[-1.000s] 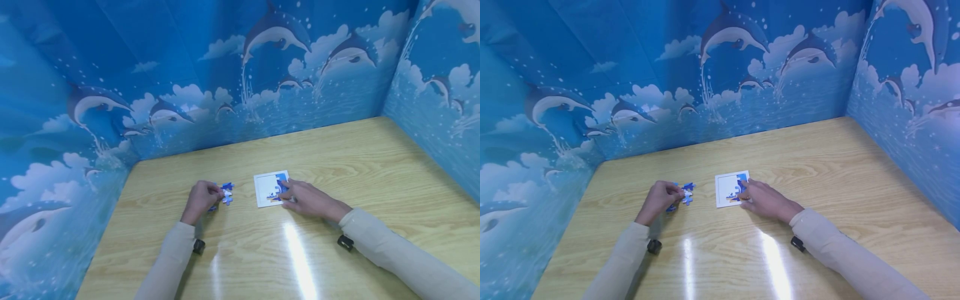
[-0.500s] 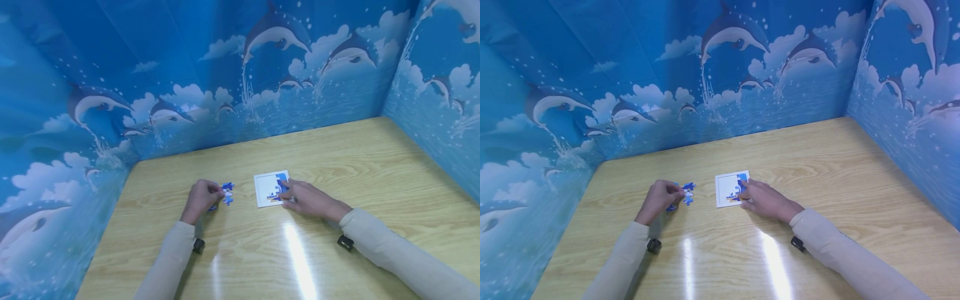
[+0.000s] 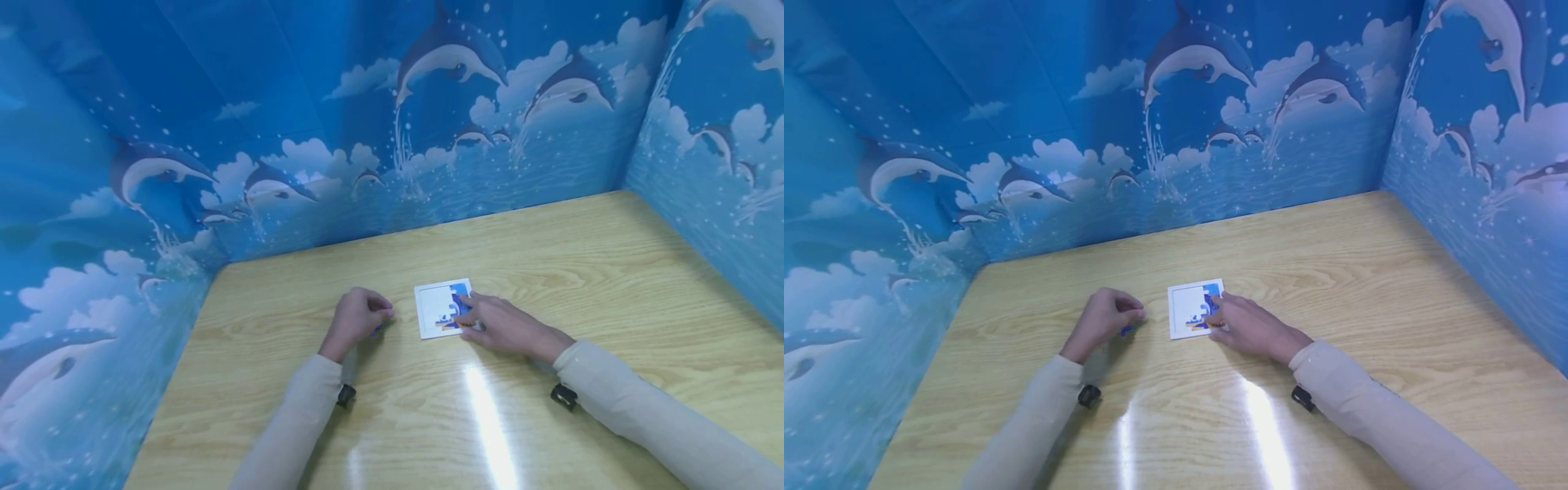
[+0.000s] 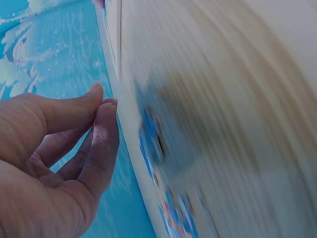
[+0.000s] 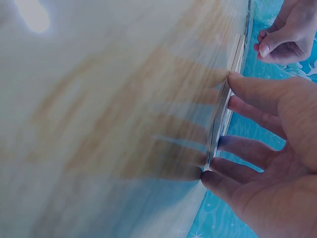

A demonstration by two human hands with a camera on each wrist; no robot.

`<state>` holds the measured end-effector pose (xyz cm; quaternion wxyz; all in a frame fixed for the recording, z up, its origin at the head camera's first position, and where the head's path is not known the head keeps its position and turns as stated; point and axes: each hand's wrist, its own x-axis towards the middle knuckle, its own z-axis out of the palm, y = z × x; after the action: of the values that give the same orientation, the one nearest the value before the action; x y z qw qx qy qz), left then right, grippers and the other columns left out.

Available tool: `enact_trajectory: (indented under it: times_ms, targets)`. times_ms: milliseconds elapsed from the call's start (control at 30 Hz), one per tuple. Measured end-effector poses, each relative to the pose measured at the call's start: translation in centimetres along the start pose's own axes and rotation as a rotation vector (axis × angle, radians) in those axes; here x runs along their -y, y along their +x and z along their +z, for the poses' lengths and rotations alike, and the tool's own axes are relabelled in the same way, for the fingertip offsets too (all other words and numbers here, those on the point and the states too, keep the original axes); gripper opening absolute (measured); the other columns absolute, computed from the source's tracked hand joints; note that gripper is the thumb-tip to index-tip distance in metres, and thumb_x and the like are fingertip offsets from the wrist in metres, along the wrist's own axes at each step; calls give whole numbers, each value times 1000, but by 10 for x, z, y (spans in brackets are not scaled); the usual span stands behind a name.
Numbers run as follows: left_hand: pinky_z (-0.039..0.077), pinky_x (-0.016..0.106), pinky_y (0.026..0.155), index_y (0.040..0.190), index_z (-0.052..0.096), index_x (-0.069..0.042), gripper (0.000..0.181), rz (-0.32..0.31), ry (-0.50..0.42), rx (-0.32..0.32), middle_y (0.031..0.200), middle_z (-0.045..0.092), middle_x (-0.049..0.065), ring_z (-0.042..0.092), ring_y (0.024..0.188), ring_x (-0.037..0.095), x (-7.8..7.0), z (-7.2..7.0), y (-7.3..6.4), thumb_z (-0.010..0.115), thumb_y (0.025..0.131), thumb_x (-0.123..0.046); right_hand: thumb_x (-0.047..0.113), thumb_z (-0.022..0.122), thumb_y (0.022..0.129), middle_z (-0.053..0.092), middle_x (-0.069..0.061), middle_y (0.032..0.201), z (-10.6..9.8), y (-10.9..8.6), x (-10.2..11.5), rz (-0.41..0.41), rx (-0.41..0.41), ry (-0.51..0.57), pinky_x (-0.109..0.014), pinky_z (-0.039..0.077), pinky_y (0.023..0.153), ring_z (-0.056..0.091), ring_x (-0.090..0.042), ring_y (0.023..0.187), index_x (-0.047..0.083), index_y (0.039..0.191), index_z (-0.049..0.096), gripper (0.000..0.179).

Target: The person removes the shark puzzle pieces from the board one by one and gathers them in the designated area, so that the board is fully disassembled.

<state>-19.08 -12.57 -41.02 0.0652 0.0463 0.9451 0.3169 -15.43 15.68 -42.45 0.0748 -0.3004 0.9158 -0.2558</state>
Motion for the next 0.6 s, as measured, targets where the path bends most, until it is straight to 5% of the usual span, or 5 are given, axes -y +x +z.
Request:
enact_trajectory:
  times_ms: [400, 600]
  targets:
    - [56, 33, 82, 97, 79, -12, 11, 71, -4, 118, 93, 76, 1, 68, 85, 15, -33, 25, 7, 82, 86, -14, 20, 73, 94, 43, -28, 149, 1, 1, -1, 10, -2, -9, -61, 30, 112, 35, -51, 140, 2, 120, 71, 32]
    - [56, 33, 84, 95, 79, -12, 11, 97, 10, 126, 92, 76, 2, 68, 87, 16, -42, 34, 7, 82, 84, -12, 19, 73, 94, 43, -30, 148, 1, 1, -1, -5, -11, -14, -62, 31, 111, 36, -53, 139, 1, 120, 71, 31]
